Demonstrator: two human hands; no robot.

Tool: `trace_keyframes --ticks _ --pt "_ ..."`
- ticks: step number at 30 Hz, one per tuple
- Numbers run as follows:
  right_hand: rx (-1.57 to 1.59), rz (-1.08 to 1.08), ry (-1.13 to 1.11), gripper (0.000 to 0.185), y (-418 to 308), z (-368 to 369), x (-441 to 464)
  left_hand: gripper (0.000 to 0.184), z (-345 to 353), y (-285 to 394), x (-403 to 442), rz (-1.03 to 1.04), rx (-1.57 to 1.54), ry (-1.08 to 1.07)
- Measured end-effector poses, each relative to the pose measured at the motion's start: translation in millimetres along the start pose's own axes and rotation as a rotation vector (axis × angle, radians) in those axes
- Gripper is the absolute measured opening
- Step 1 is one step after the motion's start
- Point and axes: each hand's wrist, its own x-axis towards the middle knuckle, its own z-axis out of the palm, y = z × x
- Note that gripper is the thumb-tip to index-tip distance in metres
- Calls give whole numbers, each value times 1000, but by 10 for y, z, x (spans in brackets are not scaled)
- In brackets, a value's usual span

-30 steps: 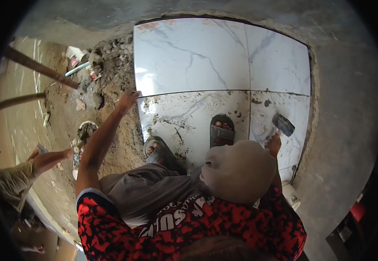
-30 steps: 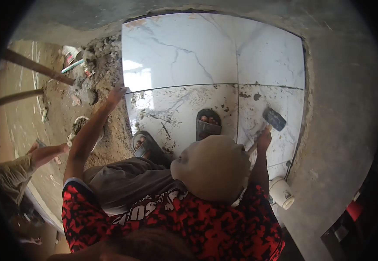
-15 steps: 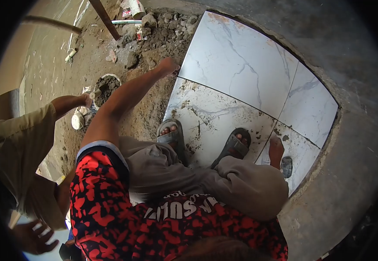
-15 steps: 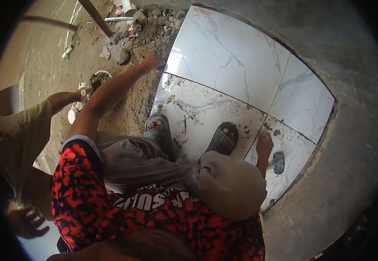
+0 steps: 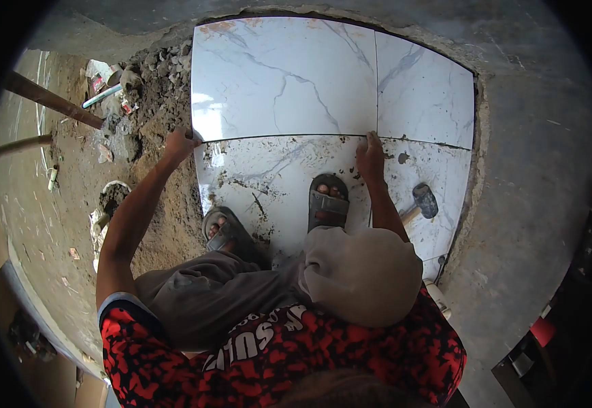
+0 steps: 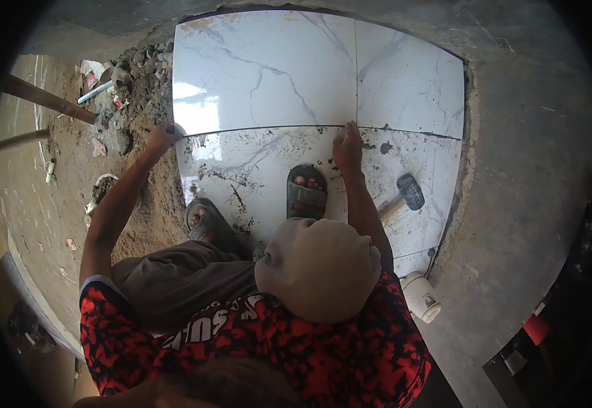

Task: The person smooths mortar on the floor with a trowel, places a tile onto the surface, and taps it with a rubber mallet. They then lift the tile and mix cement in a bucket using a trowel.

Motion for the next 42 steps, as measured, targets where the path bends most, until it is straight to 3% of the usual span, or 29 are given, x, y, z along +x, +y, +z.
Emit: trace_keyframes --ticks 1,7,11,21,25,27,33,42 --pt "-15 6 1 45 -2 -23 7 25 12 -41 30 55 106 75" --pt "-21 -4 12 43 -18 -34 21 27 25 -165 116 109 48 43" --pt "-18 -18 13 42 20 -58 45 29 -16 -135 124 17 -74 -41" --pt "-7 -1 -49 42 106 -81 79 28 -30 -167 150 65 -52 -88" --pt "-2 24 -85 48 164 -80 97 28 -8 -84 73 6 -177 -31" --pt "3 39 -56 48 167 -84 73 34 7 -61 104 -18 -20 5" --pt "92 122 -141 47 189 -171 162 44 46 -97 206 -213 -354 -71" --pt "174 131 -82 47 283 -151 182 59 32 30 95 -253 -405 -60"
